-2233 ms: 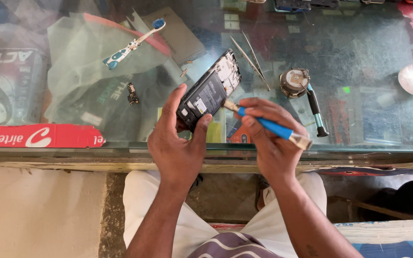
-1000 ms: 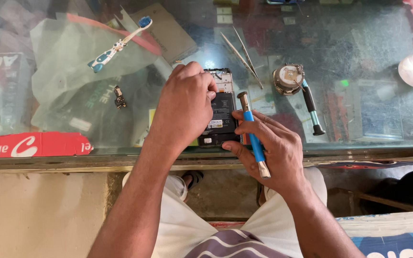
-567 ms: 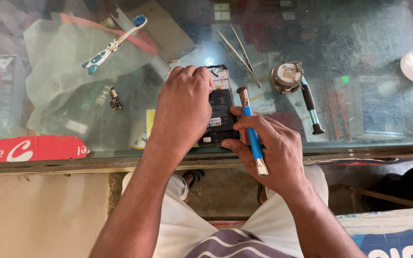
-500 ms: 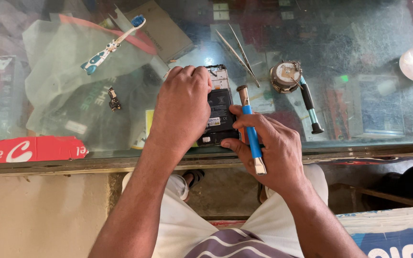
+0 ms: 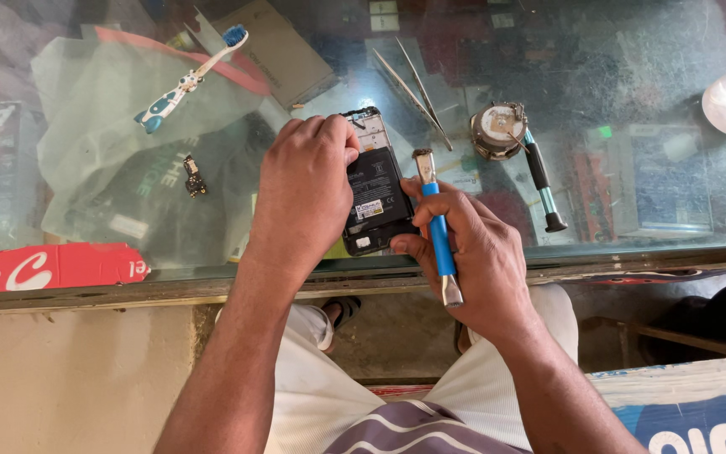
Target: The person disassembles a Samsung smartphone at a glass workbench, prying off the back cover and removing the battery. They spray liquid onto the exposed phone body, scrub it with a brush, and continue prying at internal components with a blue-handled tool.
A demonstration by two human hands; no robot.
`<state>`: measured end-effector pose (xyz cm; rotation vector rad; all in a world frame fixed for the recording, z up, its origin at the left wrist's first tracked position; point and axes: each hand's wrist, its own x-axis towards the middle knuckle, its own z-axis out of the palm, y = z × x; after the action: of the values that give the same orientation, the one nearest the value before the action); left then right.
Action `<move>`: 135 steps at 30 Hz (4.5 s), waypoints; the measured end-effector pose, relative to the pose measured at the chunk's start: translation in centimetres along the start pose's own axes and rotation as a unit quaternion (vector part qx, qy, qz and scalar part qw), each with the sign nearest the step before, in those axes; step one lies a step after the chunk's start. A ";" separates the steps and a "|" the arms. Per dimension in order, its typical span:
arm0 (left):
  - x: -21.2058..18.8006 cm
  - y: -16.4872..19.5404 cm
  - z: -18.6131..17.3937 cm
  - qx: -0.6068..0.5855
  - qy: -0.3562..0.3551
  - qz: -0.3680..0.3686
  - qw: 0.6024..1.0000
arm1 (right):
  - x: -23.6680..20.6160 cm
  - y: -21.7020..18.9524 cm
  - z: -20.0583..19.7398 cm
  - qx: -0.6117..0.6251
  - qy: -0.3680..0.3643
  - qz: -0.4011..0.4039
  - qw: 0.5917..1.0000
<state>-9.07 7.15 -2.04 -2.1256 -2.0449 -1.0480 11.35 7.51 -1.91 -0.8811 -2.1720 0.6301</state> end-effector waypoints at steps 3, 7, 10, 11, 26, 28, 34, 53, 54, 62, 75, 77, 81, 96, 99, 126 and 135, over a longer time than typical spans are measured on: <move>-0.2 0.1 -0.8 -0.022 -0.016 0.016 1.000 | 0.0 0.1 -0.1 0.013 -0.009 0.036 0.999; -0.7 0.7 -1.9 -0.019 -0.068 0.066 0.995 | -0.1 0.3 -0.2 0.043 -0.017 0.034 0.998; -0.3 1.2 -2.1 0.000 -0.113 0.029 0.993 | -0.3 0.3 -0.2 0.054 -0.028 0.046 0.997; -0.2 1.4 -2.1 0.007 -0.118 0.024 0.993 | -0.3 0.4 -0.2 0.046 -0.026 0.038 0.998; 0.7 1.8 -1.3 0.064 -0.072 0.076 0.992 | -0.6 1.1 0.3 0.005 -0.023 0.035 0.999; 0.4 1.1 -1.5 0.044 -0.059 0.095 0.993 | -0.5 1.0 0.3 0.003 -0.026 0.042 0.999; -1.8 -0.8 -2.9 -0.166 -0.050 0.019 0.985 | -0.4 0.7 0.2 0.002 -0.021 0.022 1.000; -3.8 -2.3 -3.7 -0.548 -0.018 -0.133 0.825 | -0.2 0.6 0.5 -0.011 -0.002 0.010 1.000; -3.7 -2.5 -3.6 -0.553 -0.010 -0.135 0.822 | -0.2 0.6 0.5 -0.010 -0.002 0.010 1.000; -3.9 -3.9 -4.3 -0.734 0.029 -0.193 0.650 | -0.1 0.6 0.4 -0.007 -0.009 0.034 0.999; -4.5 -2.3 -2.9 -0.608 0.113 -0.183 0.765 | -0.2 0.1 0.8 -0.047 0.005 0.031 0.998; -4.7 -2.0 -2.8 -0.574 0.122 -0.193 0.786 | -0.2 0.0 0.8 -0.051 0.011 0.007 0.999; -4.9 -1.6 -2.6 -0.547 0.130 -0.181 0.807 | -0.2 0.0 0.8 -0.046 0.016 -0.001 0.999; -5.0 -2.5 -2.0 -0.609 0.144 -0.162 0.763 | -0.1 0.5 1.0 -0.092 0.039 -0.033 0.994; -4.9 -2.2 -2.2 -0.580 0.156 -0.174 0.780 | -0.1 0.6 0.9 -0.088 0.034 -0.029 0.995; -4.3 3.8 -1.0 -0.168 0.236 0.101 0.952 | 2.5 0.8 2.4 0.390 0.053 0.128 0.910; -4.0 2.1 -1.8 -0.515 0.072 -0.152 0.841 | 2.9 1.2 2.4 0.465 0.030 0.159 0.871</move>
<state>-7.72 2.57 -1.62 -1.8513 -1.9737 -2.7448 8.56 10.02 -3.01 -0.6785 -1.3671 1.6003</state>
